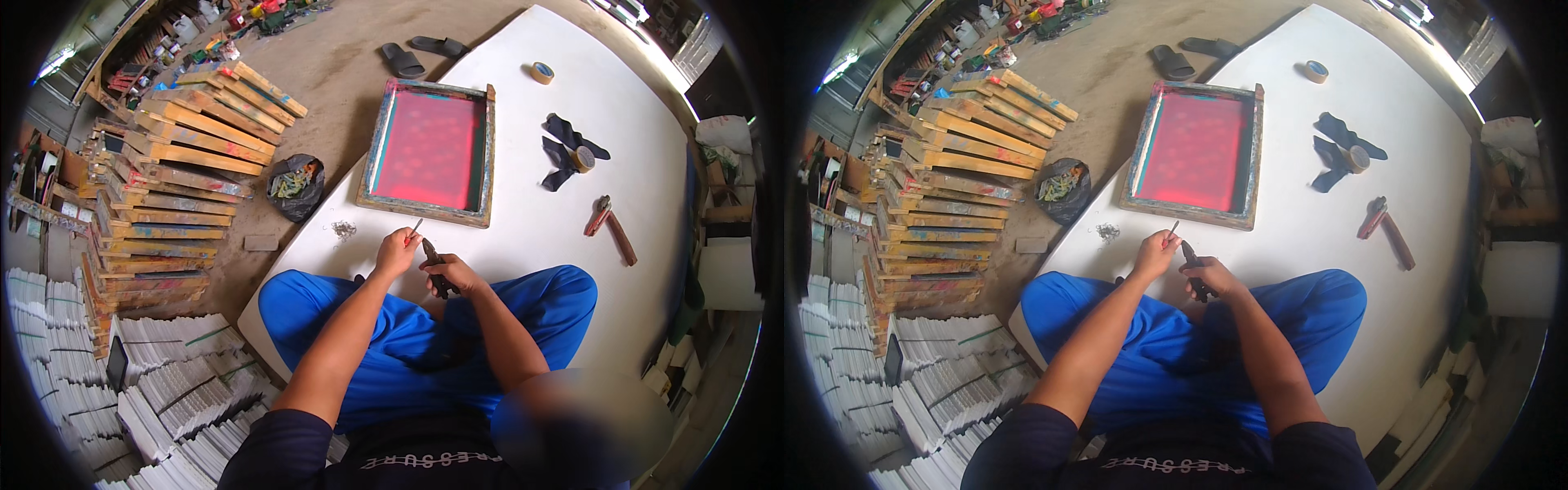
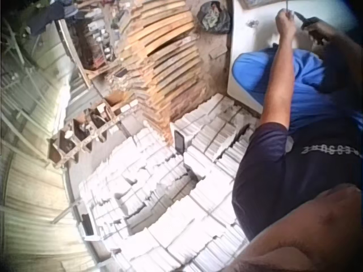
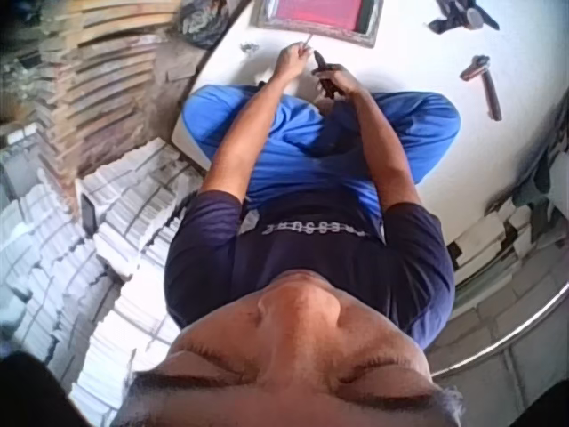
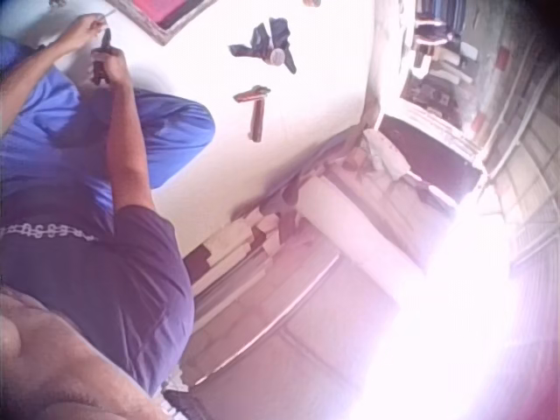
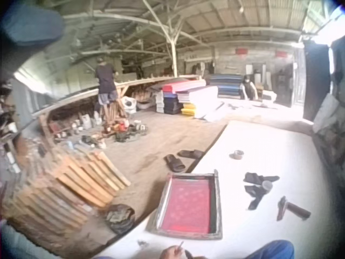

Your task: The person sits cross-legged on the floor and uses a small metal tool to scrape or clean the edge of a rectangular screen printing frame with a red mesh. The person repeatedly works along the frame's perimeter, occasionally pausing to adjust their grip.

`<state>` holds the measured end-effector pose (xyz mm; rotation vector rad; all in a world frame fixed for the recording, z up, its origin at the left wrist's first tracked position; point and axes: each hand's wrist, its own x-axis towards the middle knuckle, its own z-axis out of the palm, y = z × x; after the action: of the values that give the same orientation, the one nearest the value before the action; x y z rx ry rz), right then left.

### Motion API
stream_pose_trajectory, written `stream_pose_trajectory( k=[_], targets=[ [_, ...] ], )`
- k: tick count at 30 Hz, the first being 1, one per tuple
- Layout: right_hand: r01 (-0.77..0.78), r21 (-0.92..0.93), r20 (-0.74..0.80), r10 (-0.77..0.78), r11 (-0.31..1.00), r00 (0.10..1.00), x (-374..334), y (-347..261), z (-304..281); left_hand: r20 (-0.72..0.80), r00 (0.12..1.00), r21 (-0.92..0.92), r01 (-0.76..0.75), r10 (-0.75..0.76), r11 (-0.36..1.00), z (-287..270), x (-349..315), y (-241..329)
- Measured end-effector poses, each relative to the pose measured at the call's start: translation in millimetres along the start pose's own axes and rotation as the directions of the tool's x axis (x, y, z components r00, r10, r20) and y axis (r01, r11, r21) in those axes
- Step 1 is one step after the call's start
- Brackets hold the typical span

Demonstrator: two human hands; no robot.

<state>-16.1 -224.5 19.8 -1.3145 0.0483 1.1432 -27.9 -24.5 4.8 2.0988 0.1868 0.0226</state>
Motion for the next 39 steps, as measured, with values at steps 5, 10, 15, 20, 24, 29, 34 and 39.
stream_pose_trajectory(
  k=[5, 10, 15, 20, 24, 29, 34, 39],
  targets=[
    [-0.053, 0.084, -0.004, 0.053, 0.995, 0.999, 6.2, 3.4, 4.1, -0.248, 0.964, -0.044, 0.085, -0.093, 0.995, -6.0, 9.7, -17.1],
    [0.016, 0.047, -0.295, -0.002, 0.999, 0.956, 5.8, 4.1, -6.4, -0.552, 0.722, 0.038, 0.522, -0.418, 0.852, -43.9, 22.8, -51.6],
    [0.09, 0.042, -0.526, -0.055, 0.995, 0.849, 10.0, 1.4, -29.3, -0.624, 0.495, -0.16, 0.676, -0.605, 0.719, -73.2, 26.7, -79.3],
    [0.113, 0.05, -0.623, -0.058, 0.992, 0.78, 14.2, -1.2, -46.6, -0.632, 0.616, -0.035, 0.584, -0.471, 0.811, -64.4, 31.1, -73.7],
    [0.1, 0.063, -0.657, -0.034, 0.993, 0.754, 20.6, 0.9, -56.2, -0.491, 0.818, 0.115, 0.401, -0.299, 0.909, -43.5, 32.2, -51.1],
    [0.083, 0.056, -0.657, -0.026, 0.995, 0.753, 27.0, -0.4, -51.6, -0.405, 0.875, 0.154, 0.351, -0.265, 0.923, -23.4, 25.3, -35.6],
    [0.032, 0.052, -0.691, 0.013, 0.998, 0.723, 32.5, -8.1, -46.7, -0.356, 0.905, 0.146, 0.301, -0.234, 0.942, -14.7, 26.9, -21.9],
    [-0.017, 0.027, -0.723, 0.031, 0.999, 0.69, 35.3, -15.9, -38.8, -0.335, 0.913, 0.115, 0.285, -0.233, 0.952, -10.3, 30.3, -20.1]
  ],
)
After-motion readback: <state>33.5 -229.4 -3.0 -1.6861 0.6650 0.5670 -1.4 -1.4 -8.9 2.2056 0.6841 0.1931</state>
